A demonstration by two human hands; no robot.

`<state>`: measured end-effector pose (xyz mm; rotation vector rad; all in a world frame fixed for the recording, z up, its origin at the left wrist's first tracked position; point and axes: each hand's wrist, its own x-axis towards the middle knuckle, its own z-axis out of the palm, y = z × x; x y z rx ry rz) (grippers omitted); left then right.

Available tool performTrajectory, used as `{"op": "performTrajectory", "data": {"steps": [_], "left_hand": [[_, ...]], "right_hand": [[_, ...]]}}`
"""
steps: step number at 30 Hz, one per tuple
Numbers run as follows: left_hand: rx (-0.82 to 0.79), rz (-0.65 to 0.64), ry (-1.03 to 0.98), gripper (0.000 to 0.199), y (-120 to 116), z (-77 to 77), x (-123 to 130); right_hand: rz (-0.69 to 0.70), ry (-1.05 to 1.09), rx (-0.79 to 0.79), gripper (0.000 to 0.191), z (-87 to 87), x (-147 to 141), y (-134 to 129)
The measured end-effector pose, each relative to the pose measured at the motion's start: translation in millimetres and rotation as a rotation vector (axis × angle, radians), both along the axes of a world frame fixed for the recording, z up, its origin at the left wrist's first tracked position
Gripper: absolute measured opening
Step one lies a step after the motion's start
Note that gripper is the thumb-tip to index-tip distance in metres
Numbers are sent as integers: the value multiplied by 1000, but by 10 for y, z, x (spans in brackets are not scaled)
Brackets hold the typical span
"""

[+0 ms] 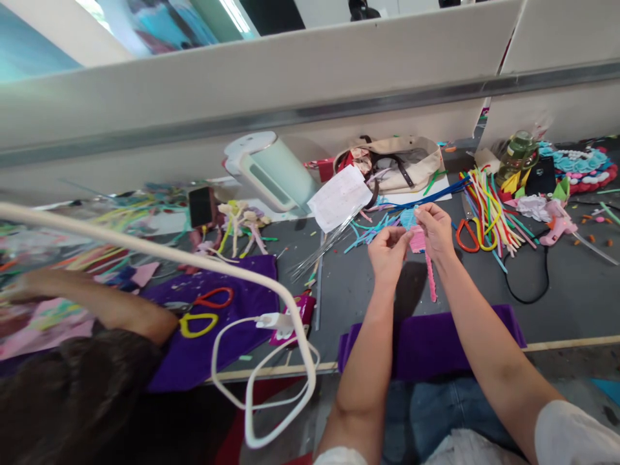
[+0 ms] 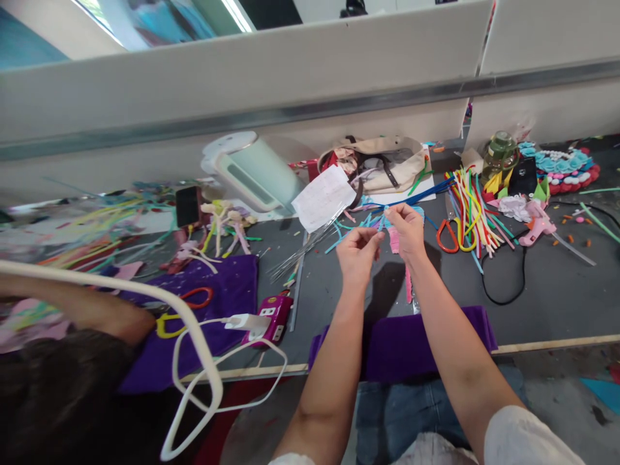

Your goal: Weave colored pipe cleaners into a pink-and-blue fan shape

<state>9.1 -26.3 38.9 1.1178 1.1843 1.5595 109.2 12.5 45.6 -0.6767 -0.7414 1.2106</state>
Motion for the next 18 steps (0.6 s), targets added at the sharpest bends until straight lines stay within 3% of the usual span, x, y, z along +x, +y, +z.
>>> {"op": "performTrajectory", "data": {"steps": [3, 6, 13, 18], "left_hand": [[84, 137, 177, 15, -20, -27, -8], [77, 111, 205, 15, -44, -6, -49], [-104, -221, -96, 29, -74, 169, -202], [-271, -503, -355, 35, -70, 168, -221]], "right_hand": [[5, -40, 7, 25, 16, -1, -8], [92, -35, -3, 26, 31, 24, -13], [307, 38, 16, 27, 59, 72, -42], [409, 81, 47, 30, 91, 81, -93]]}}
